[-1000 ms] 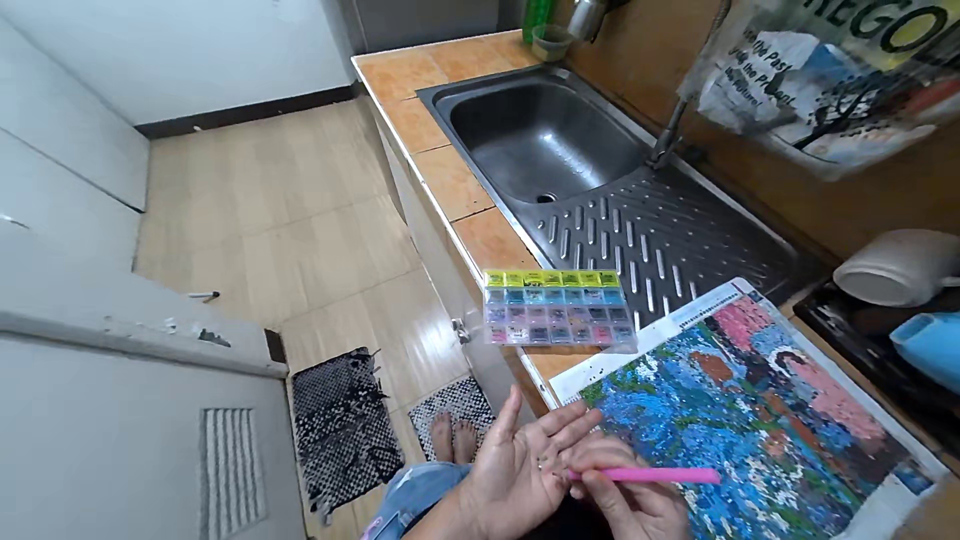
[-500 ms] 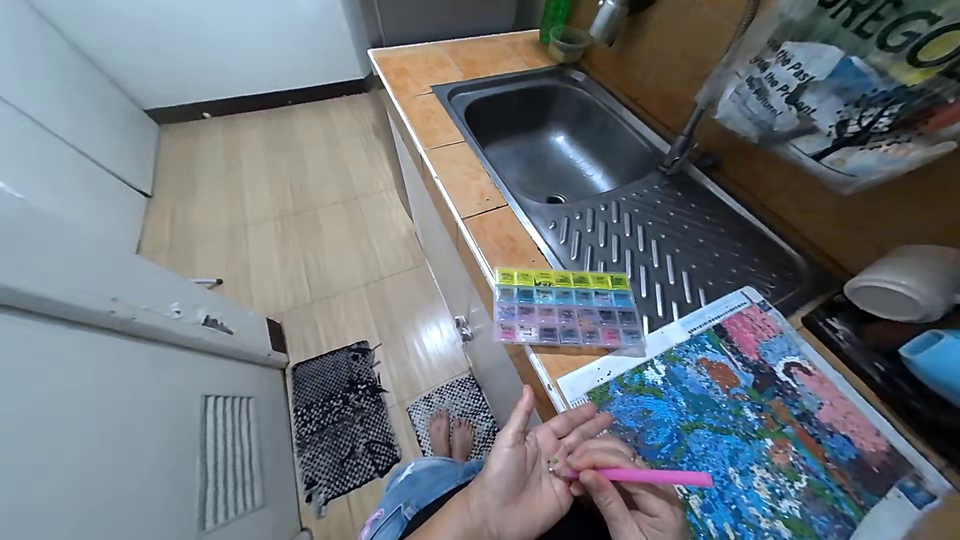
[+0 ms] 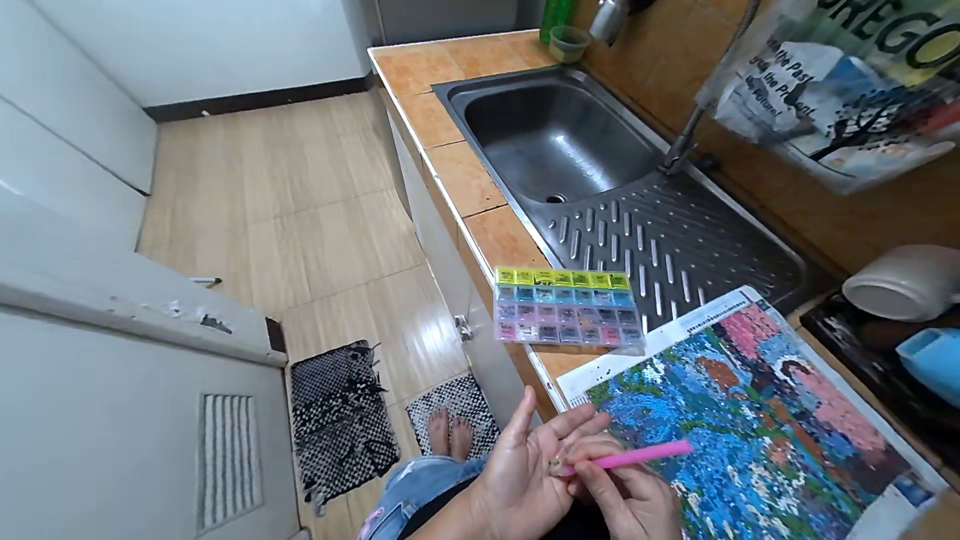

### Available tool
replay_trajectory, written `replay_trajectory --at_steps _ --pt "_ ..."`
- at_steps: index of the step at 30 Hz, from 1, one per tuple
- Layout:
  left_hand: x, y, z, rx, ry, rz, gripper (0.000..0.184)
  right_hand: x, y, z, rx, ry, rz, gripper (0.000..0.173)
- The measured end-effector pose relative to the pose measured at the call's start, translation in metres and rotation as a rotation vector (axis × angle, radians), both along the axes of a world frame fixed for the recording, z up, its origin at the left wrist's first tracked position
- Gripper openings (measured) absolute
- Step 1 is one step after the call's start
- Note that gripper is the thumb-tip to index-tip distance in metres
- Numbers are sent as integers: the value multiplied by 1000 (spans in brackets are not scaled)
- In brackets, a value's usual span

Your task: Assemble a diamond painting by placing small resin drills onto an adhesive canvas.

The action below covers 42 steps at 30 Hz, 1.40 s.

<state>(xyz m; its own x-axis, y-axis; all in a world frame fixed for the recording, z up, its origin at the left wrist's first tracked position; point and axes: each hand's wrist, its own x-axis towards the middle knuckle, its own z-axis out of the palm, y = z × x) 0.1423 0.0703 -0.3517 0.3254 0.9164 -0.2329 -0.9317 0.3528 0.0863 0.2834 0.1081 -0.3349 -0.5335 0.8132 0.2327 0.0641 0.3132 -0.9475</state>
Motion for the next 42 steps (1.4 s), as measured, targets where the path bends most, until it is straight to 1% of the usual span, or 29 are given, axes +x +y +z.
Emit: replay_trajectory --at_steps 10,15,17,19,21,24,27,32,37,42 --pt "-1 1 -1 7 37 -28 79 -2 -2 4 -251 77 -16 15" --pt "-2 1 -2 35 65 -33 81 4 0 11 -493 159 -35 18" --pt "-4 1 -3 11 59 -8 81 13 5 14 -536 194 -82 21" --pt "-5 1 -5 -39 57 25 81 26 13 16 -514 176 -175 28" --pt "-6 1 -8 -103 74 45 80 41 21 14 -473 143 -293 31" --pt "-6 5 -7 -229 162 59 71 57 27 9 -437 76 -440 28" --pt "-5 9 -3 -328 255 29 60 64 27 -2 -392 -16 -532 23" --pt "-4 10 -1 -343 294 10 55 69 21 -25 -221 -92 -536 14" --pt "-4 10 -1 -357 302 8 52 68 23 -40 -69 -88 -500 15" --pt "-3 10 -2 -357 306 10 52 68 24 -47 -14 -119 -484 18"
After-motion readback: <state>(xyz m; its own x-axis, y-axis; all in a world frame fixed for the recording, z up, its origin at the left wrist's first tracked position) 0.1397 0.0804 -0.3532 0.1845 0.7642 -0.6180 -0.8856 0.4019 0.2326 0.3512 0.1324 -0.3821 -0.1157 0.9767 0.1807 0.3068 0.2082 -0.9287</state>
